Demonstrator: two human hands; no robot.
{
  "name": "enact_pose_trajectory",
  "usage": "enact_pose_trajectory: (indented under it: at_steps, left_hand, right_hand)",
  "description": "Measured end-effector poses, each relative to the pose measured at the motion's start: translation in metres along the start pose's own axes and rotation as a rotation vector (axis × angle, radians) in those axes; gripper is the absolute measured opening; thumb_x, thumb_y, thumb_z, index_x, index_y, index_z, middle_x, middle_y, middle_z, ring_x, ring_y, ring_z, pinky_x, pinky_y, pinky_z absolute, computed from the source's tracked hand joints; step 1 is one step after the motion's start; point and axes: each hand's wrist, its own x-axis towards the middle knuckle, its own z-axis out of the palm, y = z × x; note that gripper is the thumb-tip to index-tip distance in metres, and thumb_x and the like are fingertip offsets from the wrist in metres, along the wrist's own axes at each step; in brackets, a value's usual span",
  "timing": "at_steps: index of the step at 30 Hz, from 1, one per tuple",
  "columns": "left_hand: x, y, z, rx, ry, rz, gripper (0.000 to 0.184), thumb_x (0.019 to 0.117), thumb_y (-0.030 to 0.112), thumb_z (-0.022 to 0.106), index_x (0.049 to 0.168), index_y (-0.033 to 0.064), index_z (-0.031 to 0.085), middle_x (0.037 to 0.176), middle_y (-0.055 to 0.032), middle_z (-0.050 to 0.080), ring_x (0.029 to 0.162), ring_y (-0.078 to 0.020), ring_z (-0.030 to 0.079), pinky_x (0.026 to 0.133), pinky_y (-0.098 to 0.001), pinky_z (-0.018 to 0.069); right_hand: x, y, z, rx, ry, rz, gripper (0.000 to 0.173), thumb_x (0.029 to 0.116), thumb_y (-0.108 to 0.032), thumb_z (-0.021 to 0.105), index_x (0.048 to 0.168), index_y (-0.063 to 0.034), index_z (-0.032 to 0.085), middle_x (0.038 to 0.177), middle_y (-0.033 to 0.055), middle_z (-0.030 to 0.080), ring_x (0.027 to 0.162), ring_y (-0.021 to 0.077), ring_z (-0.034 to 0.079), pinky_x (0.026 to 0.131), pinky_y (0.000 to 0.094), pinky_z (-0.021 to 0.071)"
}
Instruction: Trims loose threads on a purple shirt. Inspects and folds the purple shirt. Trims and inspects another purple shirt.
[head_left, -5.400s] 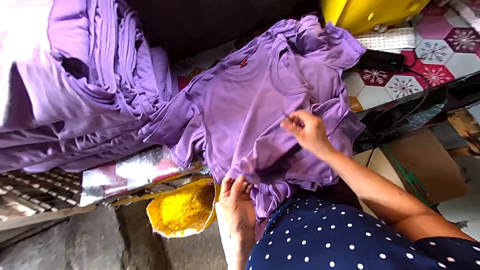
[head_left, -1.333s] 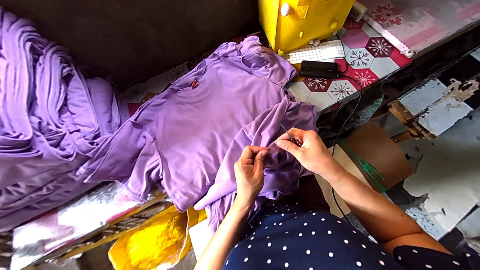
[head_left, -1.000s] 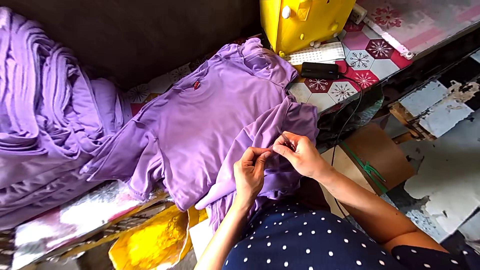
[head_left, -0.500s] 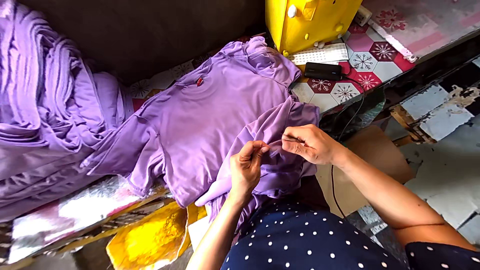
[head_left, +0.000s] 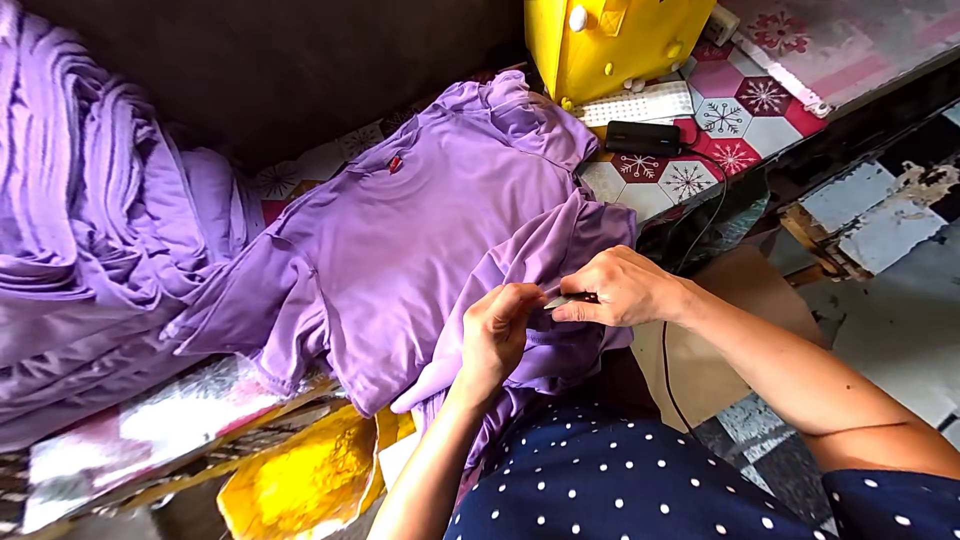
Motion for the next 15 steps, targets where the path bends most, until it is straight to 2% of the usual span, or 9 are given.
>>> enact_pose_trajectory:
  at_steps: [4, 9, 15]
  left_hand:
    - [0.000, 0.000, 0.000, -0.065, -0.013, -0.050, 0.012, 0.0985, 0.003, 0.061, 0.093, -0.0013, 0.070, 0.085, -0.0025, 0.072, 0.079, 0.0005, 0.067, 0.076, -0.0164, 0.0552]
    - [0.001, 0.001, -0.001, -0.071, -0.032, -0.047, 0.010, 0.0979, 0.002, 0.062, 0.093, -0.0013, 0.070, 0.085, -0.0022, 0.072, 0.079, 0.0008, 0.066, 0.076, -0.0162, 0.0549]
    - [0.003, 0.002, 0.000, -0.063, -0.041, -0.044, 0.011, 0.0975, 0.001, 0.062, 0.092, -0.0009, 0.071, 0.084, -0.0027, 0.072, 0.079, -0.0003, 0.067, 0.076, -0.0170, 0.0557]
  right_hand:
    - [-0.001, 0.003, 0.001, -0.016, 0.020, -0.012, 0.055, 0.1005, -0.051, 0.052, 0.061, -0.0137, 0.058, 0.048, -0.0035, 0.043, 0.045, 0.0113, 0.047, 0.044, 0.0339, 0.0328]
    - [-0.001, 0.000, -0.004, -0.102, -0.017, 0.017, 0.057, 0.0969, -0.062, 0.050, 0.068, -0.0134, 0.060, 0.051, -0.0029, 0.045, 0.047, 0.0127, 0.050, 0.045, 0.0346, 0.0354]
    - [0.003, -0.008, -0.006, -0.120, -0.065, 0.010, 0.055, 0.0965, -0.060, 0.052, 0.070, -0.0137, 0.063, 0.052, -0.0025, 0.048, 0.050, 0.0135, 0.053, 0.047, 0.0357, 0.0360]
